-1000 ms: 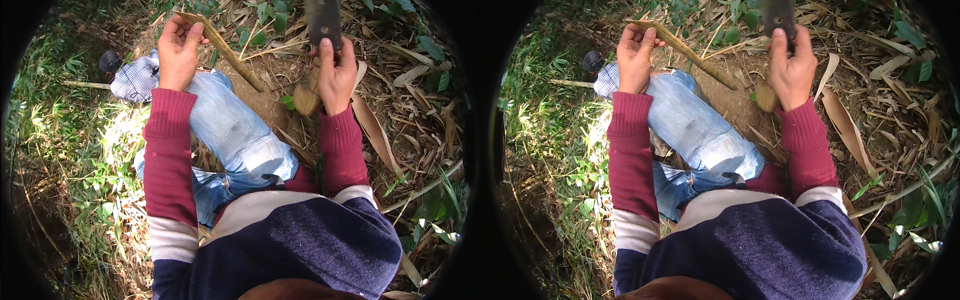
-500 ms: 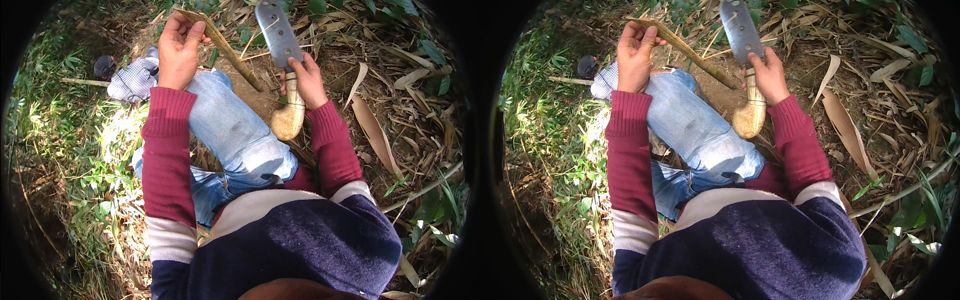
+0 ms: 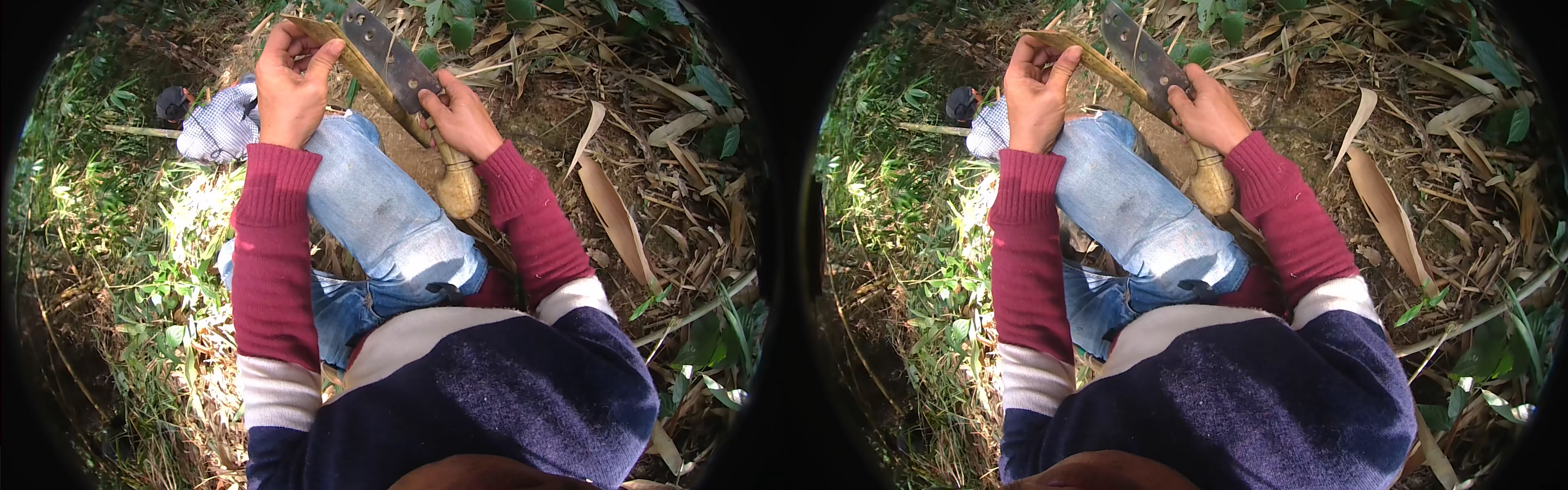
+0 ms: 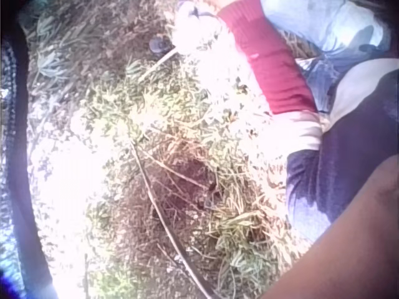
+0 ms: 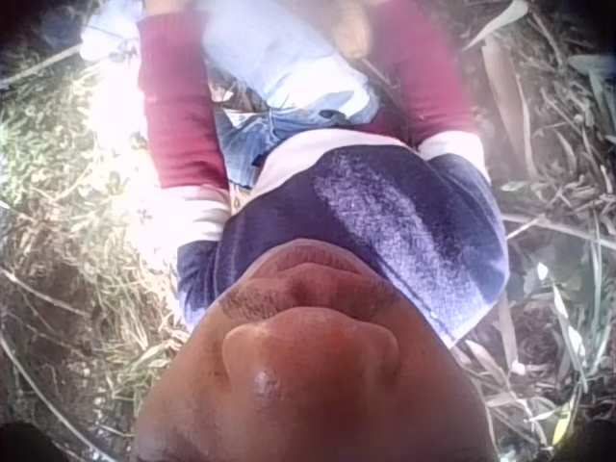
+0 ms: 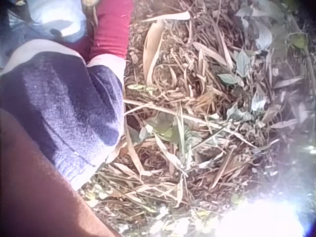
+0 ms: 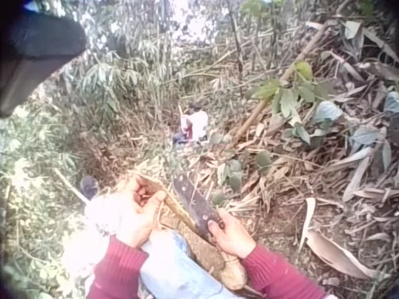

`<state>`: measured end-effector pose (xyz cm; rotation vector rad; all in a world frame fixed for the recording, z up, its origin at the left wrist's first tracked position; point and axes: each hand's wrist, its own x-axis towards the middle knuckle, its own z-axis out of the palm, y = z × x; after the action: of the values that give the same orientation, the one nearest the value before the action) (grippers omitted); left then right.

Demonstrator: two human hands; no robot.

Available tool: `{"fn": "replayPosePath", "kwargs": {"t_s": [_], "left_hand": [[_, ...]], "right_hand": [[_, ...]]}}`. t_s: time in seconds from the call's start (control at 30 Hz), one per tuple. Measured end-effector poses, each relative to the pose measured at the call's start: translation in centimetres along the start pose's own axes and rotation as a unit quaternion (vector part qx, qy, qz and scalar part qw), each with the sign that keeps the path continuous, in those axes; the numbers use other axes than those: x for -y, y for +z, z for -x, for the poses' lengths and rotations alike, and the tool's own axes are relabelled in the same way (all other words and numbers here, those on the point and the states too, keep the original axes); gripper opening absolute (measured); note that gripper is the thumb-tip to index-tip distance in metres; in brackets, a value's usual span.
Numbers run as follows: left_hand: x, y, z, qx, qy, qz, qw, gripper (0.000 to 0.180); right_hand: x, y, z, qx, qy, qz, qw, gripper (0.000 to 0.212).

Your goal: The person sits on the ground in a bamboo grove and uses a large knife to shave and split a long bamboo pole. They repeatedly scrape the surface to smooth it and then split the pole lengthwise into thinner strips.

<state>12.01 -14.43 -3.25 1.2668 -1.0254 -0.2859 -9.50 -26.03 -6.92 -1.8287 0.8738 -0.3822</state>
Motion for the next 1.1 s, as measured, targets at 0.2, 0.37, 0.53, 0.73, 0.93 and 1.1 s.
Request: {"fn": "replayPosePath", "kwargs": {"t_s": [0.2,0.37,0.53,0.73,0.93,1.1], "left_hand": [[0.2,0.2,-0.1,-0.012,-0.014,0.038,0.999,0.021],[0.0,0.0,0.0,-0.016,-0.01,-0.007,1.0,0.022],[-0.1,-0.1,0.2,-0.025,-0.027,-0.002,0.999,0.023],[-1.1,0.5,0.7,-0.026,-0.03,-0.012,0.999,0.024],[-0.7,0.2,0.4,-0.025,-0.027,0.007,0.999,0.023],[-0.9,0.9,0.5,-0.024,-0.025,0.027,0.999,0.023]], "right_hand": [[-1.4,0.8,0.1,-0.051,-0.06,0.026,0.997,0.032],[-0.2,1.1,0.8,-0.048,-0.076,0.147,0.985,0.034],[-0.8,0.1,2.4,0.007,-0.032,0.116,0.993,0.035],[-3.1,-0.6,3.6,0.06,-0.015,-0.018,0.998,0.033],[-3.3,-2.8,0.6,0.163,0.217,-0.421,0.865,0.031],[-1.5,-2.5,1.2,0.054,0.103,-0.467,0.876,0.033]]}}
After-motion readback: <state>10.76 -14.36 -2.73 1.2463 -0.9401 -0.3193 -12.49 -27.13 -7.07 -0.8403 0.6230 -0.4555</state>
